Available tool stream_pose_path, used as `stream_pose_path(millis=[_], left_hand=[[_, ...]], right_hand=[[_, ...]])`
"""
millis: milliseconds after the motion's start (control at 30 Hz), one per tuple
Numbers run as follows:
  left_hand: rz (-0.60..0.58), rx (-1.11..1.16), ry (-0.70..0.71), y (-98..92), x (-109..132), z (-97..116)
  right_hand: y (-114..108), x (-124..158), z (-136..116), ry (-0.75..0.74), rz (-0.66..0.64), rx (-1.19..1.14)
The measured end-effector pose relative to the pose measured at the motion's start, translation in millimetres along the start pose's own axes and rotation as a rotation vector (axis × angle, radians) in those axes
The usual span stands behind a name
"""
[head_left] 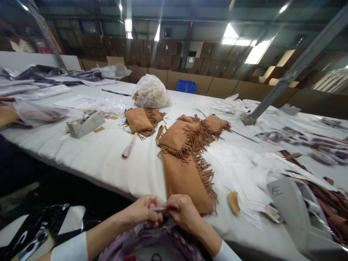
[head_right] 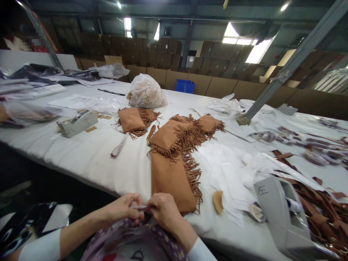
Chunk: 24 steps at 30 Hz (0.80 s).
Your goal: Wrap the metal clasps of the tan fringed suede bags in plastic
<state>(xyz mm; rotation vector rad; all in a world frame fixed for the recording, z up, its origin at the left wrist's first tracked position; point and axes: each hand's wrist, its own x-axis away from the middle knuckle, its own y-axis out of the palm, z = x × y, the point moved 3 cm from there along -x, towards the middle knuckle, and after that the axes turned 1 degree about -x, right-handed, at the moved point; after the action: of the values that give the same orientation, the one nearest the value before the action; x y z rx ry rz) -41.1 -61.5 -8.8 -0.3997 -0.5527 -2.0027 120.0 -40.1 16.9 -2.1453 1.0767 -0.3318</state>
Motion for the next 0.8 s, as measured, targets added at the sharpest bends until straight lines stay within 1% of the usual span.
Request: stream_pose_path(millis=[67,133,200,233,300,367,467,567,633,700,733,800], left_hand=[[-0.070,0.110,-0.071,-2.3,1.7,0.2],[-0.101,0.162,-0.198,-5.1,2.3,2.6],[-0.142,0.146,-0.337,-6.5,0.5,4.8],[-0.172,0.115,-0.383,-6.5,-1.3,5.2],[-0.215,0.048,-0.415,-5.9,-5.6,4.1],[-0.200,-0.019,-0.390,-4.8,-8.6,0.5],[-0.139,-0.113,-0.331,-0.7,-6.4,-5.2],[-0.093,-0.158,-0.243,6.1,0.9,-6.1],[-0.050,-0.132,-0.225,10.0,5.2,-7.4],[0.010,-0.118,-0.196,12.2,7.2,-11.3],[0.043,-0.132,-0.160,12.7,7.2,-13.9],[0.108,-0.197,-0.070,12.7,6.3,-20.0]], right_hand=[[2.5,1.9,2.0,-0.038,-0.004,0.074],[4.8,2.1,4.3,-0.071,-0.017,0.130],[6.3,1.7,5.8,-0.110,-0.035,0.176],[6.6,1.7,6.0,-0.131,-0.043,0.194],[6.7,2.3,4.9,-0.174,-0.049,0.219],[7.1,4.2,2.0,-0.216,-0.050,0.231],[7.3,8.8,-2.5,-0.266,-0.033,0.243],[2.7,16.7,-0.1,-0.282,0.021,0.210],[-3.5,25.3,6.5,-0.275,0.078,0.168],[-10.3,36.9,14.0,-0.207,0.199,0.134],[-13.0,43.7,17.2,-0.126,0.297,0.105],[-11.4,58.1,20.2,0.129,0.495,-0.042]])
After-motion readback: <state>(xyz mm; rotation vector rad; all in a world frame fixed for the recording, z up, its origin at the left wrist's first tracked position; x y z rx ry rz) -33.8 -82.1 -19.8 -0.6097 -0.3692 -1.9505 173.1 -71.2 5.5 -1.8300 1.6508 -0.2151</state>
